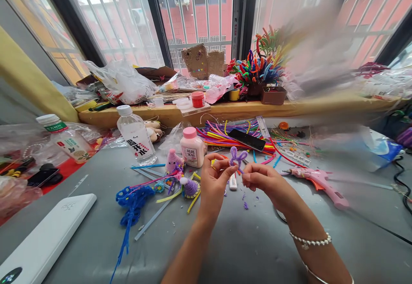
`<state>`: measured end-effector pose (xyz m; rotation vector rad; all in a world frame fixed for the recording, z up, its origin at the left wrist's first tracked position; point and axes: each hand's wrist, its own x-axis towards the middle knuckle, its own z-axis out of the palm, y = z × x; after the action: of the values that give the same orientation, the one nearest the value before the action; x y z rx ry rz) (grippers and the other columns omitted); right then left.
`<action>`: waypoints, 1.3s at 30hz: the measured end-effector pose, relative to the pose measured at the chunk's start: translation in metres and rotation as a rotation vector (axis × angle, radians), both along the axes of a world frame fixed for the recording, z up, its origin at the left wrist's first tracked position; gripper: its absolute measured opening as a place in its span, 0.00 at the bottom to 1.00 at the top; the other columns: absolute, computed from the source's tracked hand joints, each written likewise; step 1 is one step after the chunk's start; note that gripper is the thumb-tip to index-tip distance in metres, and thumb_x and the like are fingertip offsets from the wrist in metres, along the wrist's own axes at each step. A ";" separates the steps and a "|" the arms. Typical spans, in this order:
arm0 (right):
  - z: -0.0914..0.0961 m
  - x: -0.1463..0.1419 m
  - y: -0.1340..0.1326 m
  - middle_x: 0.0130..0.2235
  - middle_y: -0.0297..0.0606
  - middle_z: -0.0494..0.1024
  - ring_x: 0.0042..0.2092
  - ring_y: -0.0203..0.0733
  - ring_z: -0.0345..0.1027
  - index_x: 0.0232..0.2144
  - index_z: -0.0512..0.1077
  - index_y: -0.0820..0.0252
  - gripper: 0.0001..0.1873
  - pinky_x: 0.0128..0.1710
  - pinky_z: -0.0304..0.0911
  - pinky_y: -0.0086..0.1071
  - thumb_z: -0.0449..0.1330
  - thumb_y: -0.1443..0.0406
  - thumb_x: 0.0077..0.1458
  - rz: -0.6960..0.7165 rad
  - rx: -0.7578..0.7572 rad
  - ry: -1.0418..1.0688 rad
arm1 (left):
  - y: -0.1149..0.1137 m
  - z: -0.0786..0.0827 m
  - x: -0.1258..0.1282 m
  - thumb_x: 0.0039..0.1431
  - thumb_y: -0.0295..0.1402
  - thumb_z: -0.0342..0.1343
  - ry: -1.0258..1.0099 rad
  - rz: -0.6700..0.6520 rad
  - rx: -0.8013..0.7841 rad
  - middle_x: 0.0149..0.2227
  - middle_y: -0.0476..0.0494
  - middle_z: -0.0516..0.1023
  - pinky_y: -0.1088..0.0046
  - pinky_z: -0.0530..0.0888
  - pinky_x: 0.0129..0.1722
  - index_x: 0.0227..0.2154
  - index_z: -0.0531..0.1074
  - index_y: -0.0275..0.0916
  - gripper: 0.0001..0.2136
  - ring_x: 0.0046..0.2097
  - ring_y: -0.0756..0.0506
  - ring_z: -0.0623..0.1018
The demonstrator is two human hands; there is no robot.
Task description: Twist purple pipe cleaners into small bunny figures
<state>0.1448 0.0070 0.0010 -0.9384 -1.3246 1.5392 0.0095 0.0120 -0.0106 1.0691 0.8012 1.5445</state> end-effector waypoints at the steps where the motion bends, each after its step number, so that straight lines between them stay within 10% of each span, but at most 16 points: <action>1: 0.000 0.001 0.000 0.20 0.30 0.67 0.23 0.31 0.55 0.17 0.66 0.60 0.05 0.24 0.49 0.27 0.56 0.67 0.41 0.018 -0.015 0.036 | 0.000 0.000 0.000 0.44 0.26 0.61 -0.003 -0.012 0.013 0.25 0.56 0.75 0.79 0.67 0.31 0.31 0.61 0.41 0.14 0.28 0.54 0.73; 12: -0.006 -0.005 -0.001 0.21 0.30 0.65 0.23 0.30 0.54 0.18 0.65 0.62 0.09 0.23 0.50 0.26 0.57 0.65 0.47 0.144 -0.078 0.202 | 0.000 0.006 -0.005 0.42 0.26 0.62 -0.120 -0.110 0.034 0.24 0.55 0.76 0.80 0.68 0.27 0.30 0.62 0.41 0.14 0.26 0.54 0.74; 26: -0.009 -0.018 -0.005 0.33 0.34 0.67 0.27 0.34 0.60 0.32 0.68 0.54 0.06 0.28 0.61 0.32 0.60 0.67 0.49 -0.428 0.793 -0.366 | 0.005 0.005 -0.008 0.38 0.30 0.65 -0.270 -0.106 -0.138 0.21 0.56 0.73 0.80 0.66 0.29 0.32 0.62 0.40 0.19 0.29 0.53 0.75; 39: -0.008 -0.021 -0.009 0.27 0.33 0.66 0.28 0.35 0.60 0.25 0.66 0.57 0.05 0.27 0.58 0.30 0.57 0.66 0.52 -0.551 0.693 -0.334 | 0.001 0.006 -0.007 0.42 0.28 0.62 0.000 -0.065 -0.045 0.23 0.56 0.73 0.79 0.67 0.32 0.30 0.61 0.40 0.15 0.28 0.54 0.73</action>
<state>0.1234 -0.0020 -0.0068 -1.0014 -1.5126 0.4569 0.0027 0.0125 -0.0045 1.0526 0.7898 1.4656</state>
